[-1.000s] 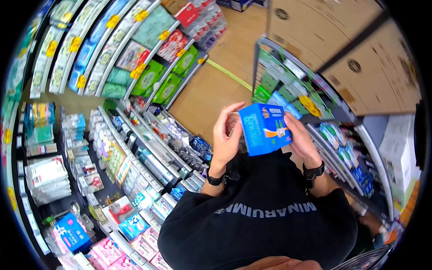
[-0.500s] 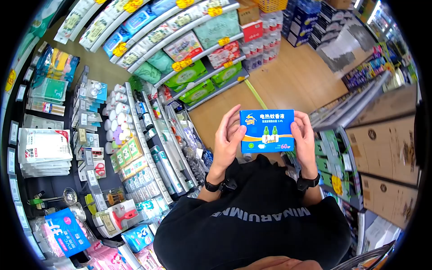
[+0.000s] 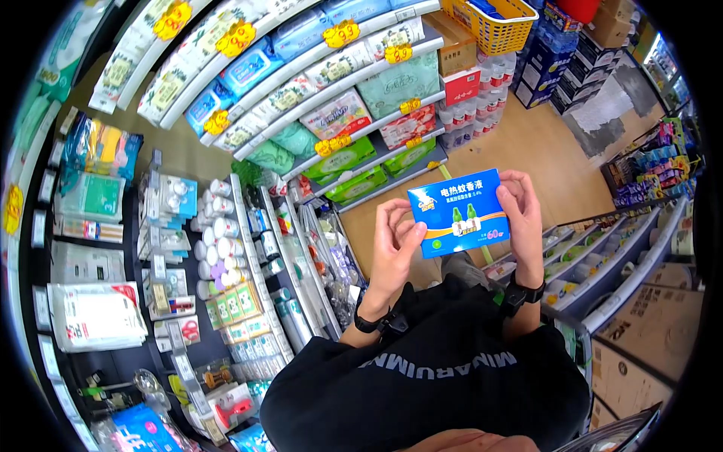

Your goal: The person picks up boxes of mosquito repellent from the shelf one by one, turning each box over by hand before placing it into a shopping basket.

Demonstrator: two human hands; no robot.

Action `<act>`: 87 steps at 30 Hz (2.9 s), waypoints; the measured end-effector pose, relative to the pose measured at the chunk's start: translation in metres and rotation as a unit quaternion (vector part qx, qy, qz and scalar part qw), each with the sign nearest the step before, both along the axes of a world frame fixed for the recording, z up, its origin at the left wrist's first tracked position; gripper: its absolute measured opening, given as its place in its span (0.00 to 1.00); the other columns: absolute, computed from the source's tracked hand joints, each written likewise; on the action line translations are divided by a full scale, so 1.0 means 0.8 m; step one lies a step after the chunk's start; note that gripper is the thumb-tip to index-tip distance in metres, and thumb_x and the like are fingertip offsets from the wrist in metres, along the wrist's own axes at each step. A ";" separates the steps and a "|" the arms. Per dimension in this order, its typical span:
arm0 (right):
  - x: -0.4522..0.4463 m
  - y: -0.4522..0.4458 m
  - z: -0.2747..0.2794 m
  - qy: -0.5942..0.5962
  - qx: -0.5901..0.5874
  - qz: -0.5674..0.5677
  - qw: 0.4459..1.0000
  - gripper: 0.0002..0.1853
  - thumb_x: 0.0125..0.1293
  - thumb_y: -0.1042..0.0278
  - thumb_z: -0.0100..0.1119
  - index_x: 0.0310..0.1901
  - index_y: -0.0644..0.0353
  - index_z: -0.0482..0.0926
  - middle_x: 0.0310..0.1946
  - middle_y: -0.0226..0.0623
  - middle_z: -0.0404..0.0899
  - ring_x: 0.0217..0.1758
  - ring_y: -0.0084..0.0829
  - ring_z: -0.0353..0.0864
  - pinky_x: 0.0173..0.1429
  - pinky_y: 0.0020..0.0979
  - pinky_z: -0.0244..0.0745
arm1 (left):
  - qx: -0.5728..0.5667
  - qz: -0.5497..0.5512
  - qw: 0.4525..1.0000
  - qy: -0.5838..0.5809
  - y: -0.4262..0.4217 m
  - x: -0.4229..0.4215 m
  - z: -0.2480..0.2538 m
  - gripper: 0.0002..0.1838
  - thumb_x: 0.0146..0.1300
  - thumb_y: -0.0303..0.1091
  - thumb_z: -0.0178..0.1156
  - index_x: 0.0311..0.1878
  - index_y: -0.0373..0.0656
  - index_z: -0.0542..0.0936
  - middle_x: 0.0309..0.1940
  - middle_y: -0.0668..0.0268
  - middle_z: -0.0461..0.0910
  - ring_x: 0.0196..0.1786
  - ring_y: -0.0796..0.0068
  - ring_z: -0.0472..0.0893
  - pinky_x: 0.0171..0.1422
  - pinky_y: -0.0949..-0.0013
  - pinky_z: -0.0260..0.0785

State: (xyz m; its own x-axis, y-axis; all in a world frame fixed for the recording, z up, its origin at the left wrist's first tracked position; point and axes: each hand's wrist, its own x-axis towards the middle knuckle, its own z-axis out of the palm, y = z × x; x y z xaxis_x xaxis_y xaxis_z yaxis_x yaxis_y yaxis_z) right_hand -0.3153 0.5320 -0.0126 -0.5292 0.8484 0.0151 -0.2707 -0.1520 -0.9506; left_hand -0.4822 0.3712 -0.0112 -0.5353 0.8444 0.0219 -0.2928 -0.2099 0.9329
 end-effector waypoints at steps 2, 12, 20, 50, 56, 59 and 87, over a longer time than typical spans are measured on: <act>-0.013 0.045 0.000 -0.011 0.017 -0.001 1.000 0.15 0.74 0.68 0.62 0.57 0.62 0.72 0.49 0.37 0.81 0.50 0.21 0.80 0.53 0.23 0.75 | -0.014 -0.028 0.999 -0.013 0.042 -0.016 -0.004 0.23 0.72 0.27 0.61 0.64 0.39 0.63 0.62 0.57 0.71 0.56 0.74 0.80 0.58 0.70 0.74; -0.032 0.270 0.010 -0.068 0.089 -0.078 0.991 0.15 0.76 0.65 0.59 0.56 0.65 0.73 0.50 0.38 0.81 0.51 0.23 0.80 0.56 0.26 0.74 | 0.006 -0.100 0.995 0.025 0.312 -0.081 0.005 0.22 0.72 0.27 0.63 0.63 0.40 0.63 0.56 0.58 0.75 0.49 0.76 0.83 0.45 0.74 0.78; -0.035 0.383 0.011 -0.028 0.059 -0.060 0.996 0.22 0.74 0.71 0.60 0.66 0.67 0.69 0.63 0.45 0.76 0.62 0.31 0.79 0.63 0.33 0.74 | -0.020 -0.120 0.993 -0.006 0.471 -0.103 -0.009 0.19 0.72 0.27 0.62 0.59 0.41 0.65 0.54 0.61 0.77 0.47 0.77 0.84 0.43 0.76 0.78; -0.157 0.974 -0.058 -0.116 0.004 0.005 0.993 0.23 0.72 0.69 0.64 0.64 0.65 0.71 0.60 0.49 0.78 0.56 0.33 0.82 0.59 0.33 0.79 | -0.142 -0.086 0.983 0.080 0.969 -0.225 -0.041 0.19 0.79 0.41 0.56 0.63 0.40 0.74 0.52 0.55 0.82 0.53 0.75 0.82 0.55 0.71 0.76; -0.214 1.082 -0.080 -0.187 -0.031 0.111 0.976 0.27 0.74 0.63 0.62 0.67 0.68 0.66 0.59 0.52 0.76 0.52 0.36 0.85 0.49 0.32 0.84 | -0.106 0.018 0.993 0.056 0.995 -0.237 -0.050 0.16 0.77 0.38 0.59 0.61 0.41 0.76 0.52 0.64 0.83 0.53 0.75 0.82 0.58 0.71 0.74; -0.248 1.108 -0.081 -0.265 -0.020 0.137 0.954 0.28 0.74 0.64 0.61 0.68 0.69 0.63 0.58 0.51 0.76 0.51 0.36 0.85 0.47 0.33 0.84 | -0.132 0.029 0.988 0.075 1.002 -0.233 -0.058 0.17 0.76 0.39 0.59 0.62 0.42 0.75 0.53 0.62 0.82 0.54 0.74 0.81 0.56 0.69 0.73; -0.350 1.111 -0.231 -0.468 0.295 0.221 0.803 0.57 0.53 0.58 0.79 0.76 0.66 0.48 0.68 0.69 0.61 0.70 0.62 0.68 0.74 0.52 0.66 | -0.149 0.064 0.980 0.114 1.019 -0.235 -0.073 0.15 0.76 0.39 0.58 0.60 0.42 0.75 0.62 0.58 0.77 0.61 0.64 0.80 0.59 0.64 0.75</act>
